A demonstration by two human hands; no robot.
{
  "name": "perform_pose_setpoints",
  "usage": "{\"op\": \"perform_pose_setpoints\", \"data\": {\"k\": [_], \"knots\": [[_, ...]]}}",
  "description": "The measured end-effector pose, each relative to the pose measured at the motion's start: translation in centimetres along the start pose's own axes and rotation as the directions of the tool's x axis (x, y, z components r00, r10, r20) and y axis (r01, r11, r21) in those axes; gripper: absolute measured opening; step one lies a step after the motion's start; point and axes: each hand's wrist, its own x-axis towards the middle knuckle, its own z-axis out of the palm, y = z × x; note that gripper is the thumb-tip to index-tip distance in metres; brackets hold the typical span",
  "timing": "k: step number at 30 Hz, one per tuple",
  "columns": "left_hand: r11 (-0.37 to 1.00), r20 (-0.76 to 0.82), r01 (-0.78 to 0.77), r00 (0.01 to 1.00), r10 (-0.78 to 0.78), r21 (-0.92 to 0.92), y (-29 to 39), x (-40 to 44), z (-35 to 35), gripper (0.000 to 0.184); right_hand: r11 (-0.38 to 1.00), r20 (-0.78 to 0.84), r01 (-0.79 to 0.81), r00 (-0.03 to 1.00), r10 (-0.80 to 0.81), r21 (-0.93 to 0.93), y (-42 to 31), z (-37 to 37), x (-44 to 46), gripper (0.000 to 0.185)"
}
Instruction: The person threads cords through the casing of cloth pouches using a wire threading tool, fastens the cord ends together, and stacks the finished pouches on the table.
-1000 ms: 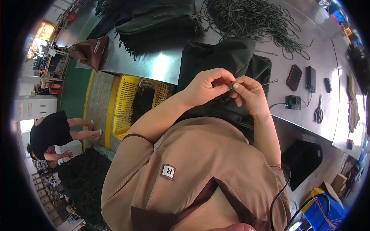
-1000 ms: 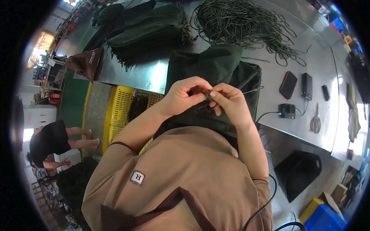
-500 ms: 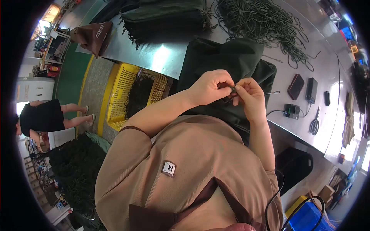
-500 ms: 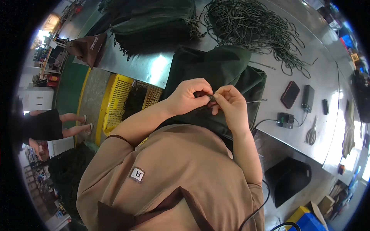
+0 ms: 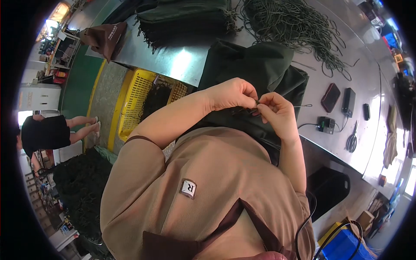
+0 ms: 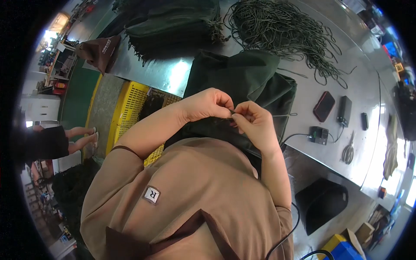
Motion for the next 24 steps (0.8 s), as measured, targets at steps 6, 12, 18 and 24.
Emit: {"op": "perform_pose_setpoints", "data": {"k": [6,12,18,24], "knots": [[0.952,0.094,0.084,0.994,-0.059,-0.296,-0.7,0.1,0.2,0.014,0.995,0.032,0.024,0.999,-0.028,0.098,1.2,-0.8,-0.1,0.007],[0.984,0.060,-0.005,0.998,0.016,-0.180,-1.1,0.4,0.4,0.014,0.978,0.002,0.007,1.000,-0.008,0.207,2.3,-1.1,0.3,0.007],[0.898,-0.286,-0.205,0.900,0.330,0.389,-0.7,-0.2,2.9,0.014,0.964,-0.074,0.028,0.997,-0.009,0.263,2.7,-0.7,0.6,0.006],[0.797,-0.312,-0.214,0.839,0.446,0.564,-0.5,-1.1,3.3,0.010,0.947,-0.091,0.074,0.995,-0.047,0.312,3.2,-0.4,0.8,0.006]]}}
